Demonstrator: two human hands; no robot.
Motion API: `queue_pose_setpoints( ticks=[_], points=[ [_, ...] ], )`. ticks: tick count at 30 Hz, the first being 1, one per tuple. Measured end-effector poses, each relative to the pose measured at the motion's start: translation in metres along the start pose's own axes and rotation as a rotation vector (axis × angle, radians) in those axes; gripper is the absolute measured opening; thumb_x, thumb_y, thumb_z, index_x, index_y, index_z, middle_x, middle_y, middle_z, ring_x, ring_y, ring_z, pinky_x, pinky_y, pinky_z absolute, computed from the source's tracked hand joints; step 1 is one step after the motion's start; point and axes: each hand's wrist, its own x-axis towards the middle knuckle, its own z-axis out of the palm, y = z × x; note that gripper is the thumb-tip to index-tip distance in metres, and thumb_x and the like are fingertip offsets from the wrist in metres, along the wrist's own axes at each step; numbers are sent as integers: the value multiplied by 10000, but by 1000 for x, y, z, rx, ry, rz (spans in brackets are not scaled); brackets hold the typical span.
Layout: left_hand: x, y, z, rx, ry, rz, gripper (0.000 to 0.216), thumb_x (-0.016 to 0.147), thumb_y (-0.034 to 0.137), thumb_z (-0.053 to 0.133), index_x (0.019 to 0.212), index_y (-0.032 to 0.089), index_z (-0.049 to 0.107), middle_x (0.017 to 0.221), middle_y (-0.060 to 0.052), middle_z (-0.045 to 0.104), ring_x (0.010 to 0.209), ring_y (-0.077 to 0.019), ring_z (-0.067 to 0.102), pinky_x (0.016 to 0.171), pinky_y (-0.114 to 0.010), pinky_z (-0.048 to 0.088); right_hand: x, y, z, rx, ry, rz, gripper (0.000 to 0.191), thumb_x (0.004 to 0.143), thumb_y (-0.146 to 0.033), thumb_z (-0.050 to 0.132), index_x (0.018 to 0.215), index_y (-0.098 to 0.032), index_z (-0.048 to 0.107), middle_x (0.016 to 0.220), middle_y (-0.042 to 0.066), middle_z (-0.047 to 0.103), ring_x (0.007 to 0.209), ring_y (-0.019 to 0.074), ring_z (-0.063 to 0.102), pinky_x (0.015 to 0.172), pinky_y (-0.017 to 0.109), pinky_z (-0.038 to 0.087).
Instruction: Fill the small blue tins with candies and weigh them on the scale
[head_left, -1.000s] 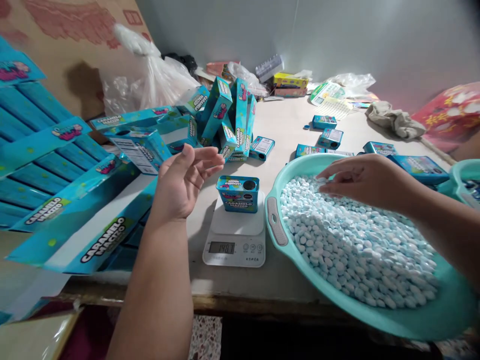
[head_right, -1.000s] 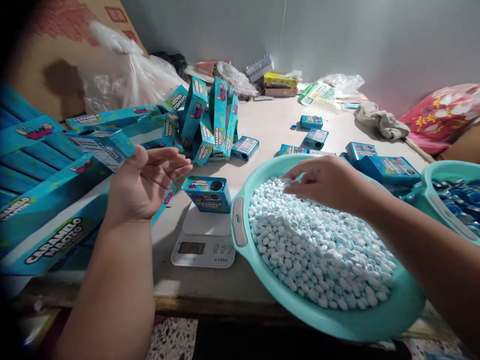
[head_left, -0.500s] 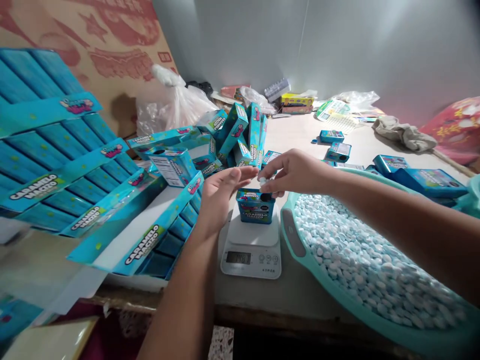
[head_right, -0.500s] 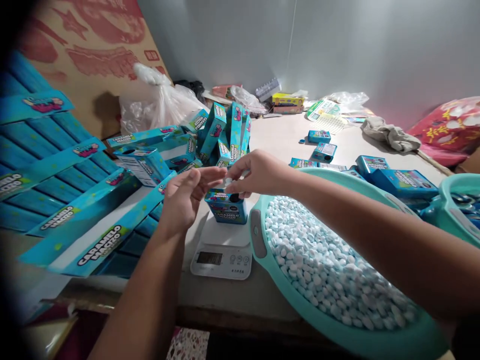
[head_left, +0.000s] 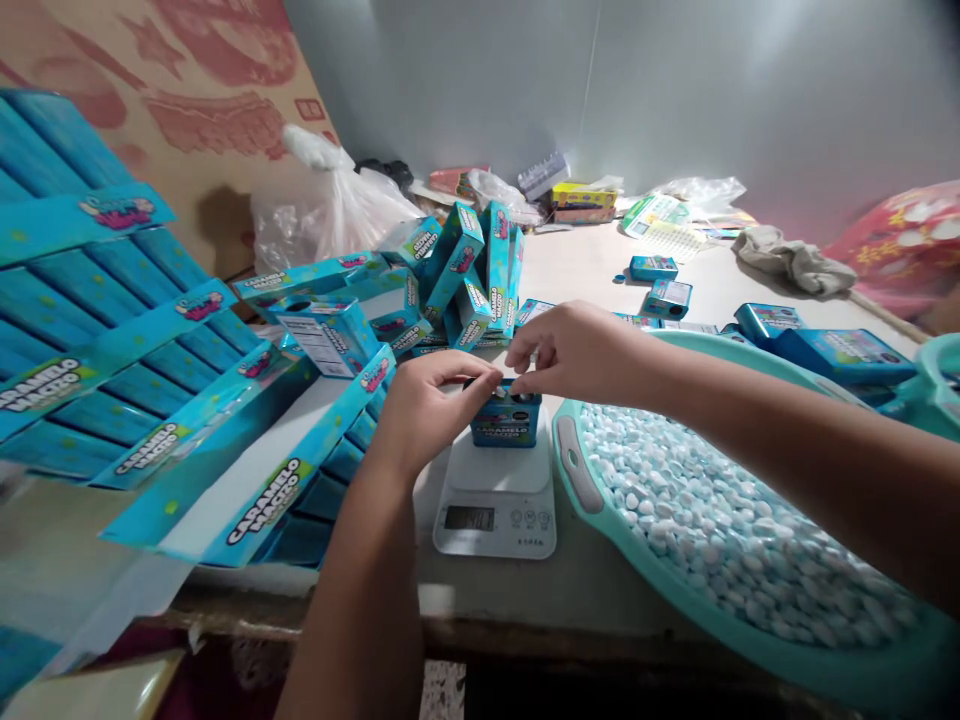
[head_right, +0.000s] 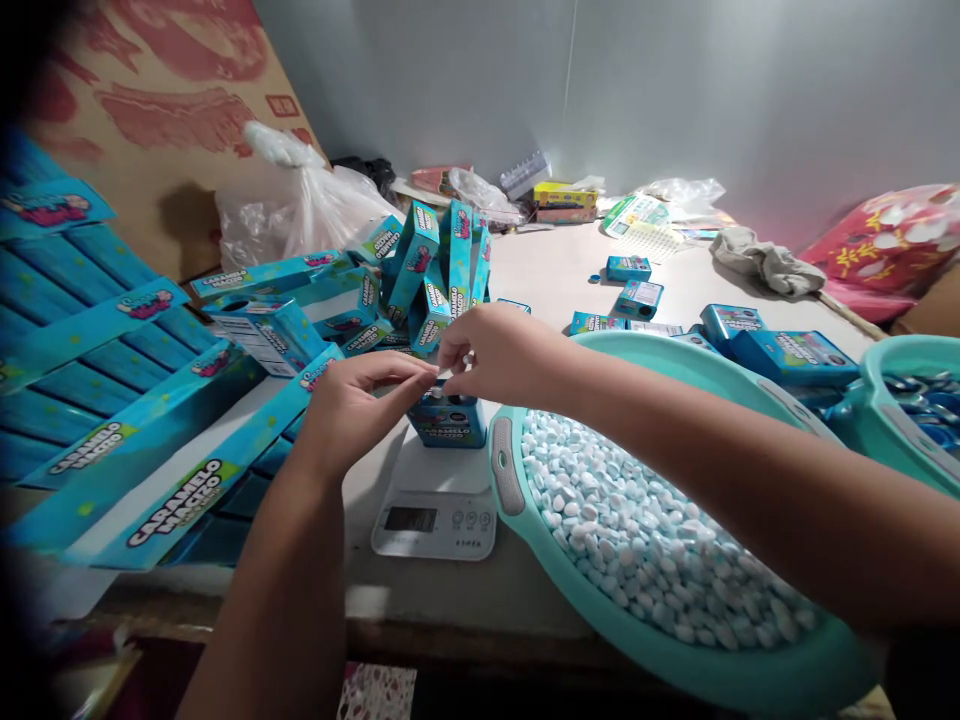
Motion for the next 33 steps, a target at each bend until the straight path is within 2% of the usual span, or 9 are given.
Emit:
queue_pose_setpoints(
  ticks=[6,9,13,16,18,23,26,29,33],
  points=[
    [1,-3,-1,45,-68,-16,231,898,379,661,807,182,740,874,-41,734,831,-191,679,733,-280,518,-3,-1,1,-79,-77,-43,162,784,-243,761,927,-169,745,761,-7,656,662,103,544,624,250,359],
    [1,-5,-1,68,-90,28,201,879,349,674,783,184,738,902,-46,739,874,-203,685,783,-299,524,-4,0,1,-79,-102,-65,159,799,-251,754,936,-172,741,803,1,666,688,111,548,624,254,352],
    [0,-7,-6,79,-114,58,164,861,342,700,799,196,742,947,-42,751,912,-211,702,819,-306,537,-6,3,0,-73,-113,-130,102,857,-192,659,918,-175,739,830,10,684,712,119,548,629,256,354],
    [-1,-8,-8,72,-124,36,158,851,357,722,808,206,744,964,-39,754,934,-216,706,819,-309,544,-9,5,-3,-94,-131,-155,196,873,-118,578,967,-183,738,854,11,700,712,122,551,635,256,364],
    [-1,-8,-7,61,-117,28,160,840,358,736,791,206,740,964,-43,751,936,-217,704,814,-316,546,-12,5,-4,-89,-156,-188,268,880,-84,539,1035,-193,729,914,16,714,757,132,582,666,258,391],
    [0,-6,2,15,-5,18,216,765,386,809,719,190,731,933,-70,738,904,-219,691,795,-328,555,-18,3,-1,-94,-185,-281,345,869,4,480,1067,-167,705,1129,67,696,1034,178,620,891,303,454],
    [0,-4,7,-43,1,-27,248,756,402,815,697,181,720,908,-75,734,875,-216,686,768,-324,562,-19,-1,-1,-147,-186,-304,395,821,55,473,1063,-161,699,1143,73,680,1039,181,614,900,313,466],
    [0,-2,11,-14,-20,-2,235,802,406,779,719,193,726,924,-65,732,891,-214,683,807,-338,552,-20,-1,-11,-233,-153,-273,384,818,41,474,1038,-169,708,1112,65,682,985,179,622,854,304,469],
    [-1,1,12,63,11,61,206,860,390,730,767,207,726,1017,-45,719,978,-205,669,885,-340,531,-30,17,-29,-434,-133,-101,276,845,-101,560,1029,-218,730,1011,45,720,903,212,648,809,338,466]
  ],
)
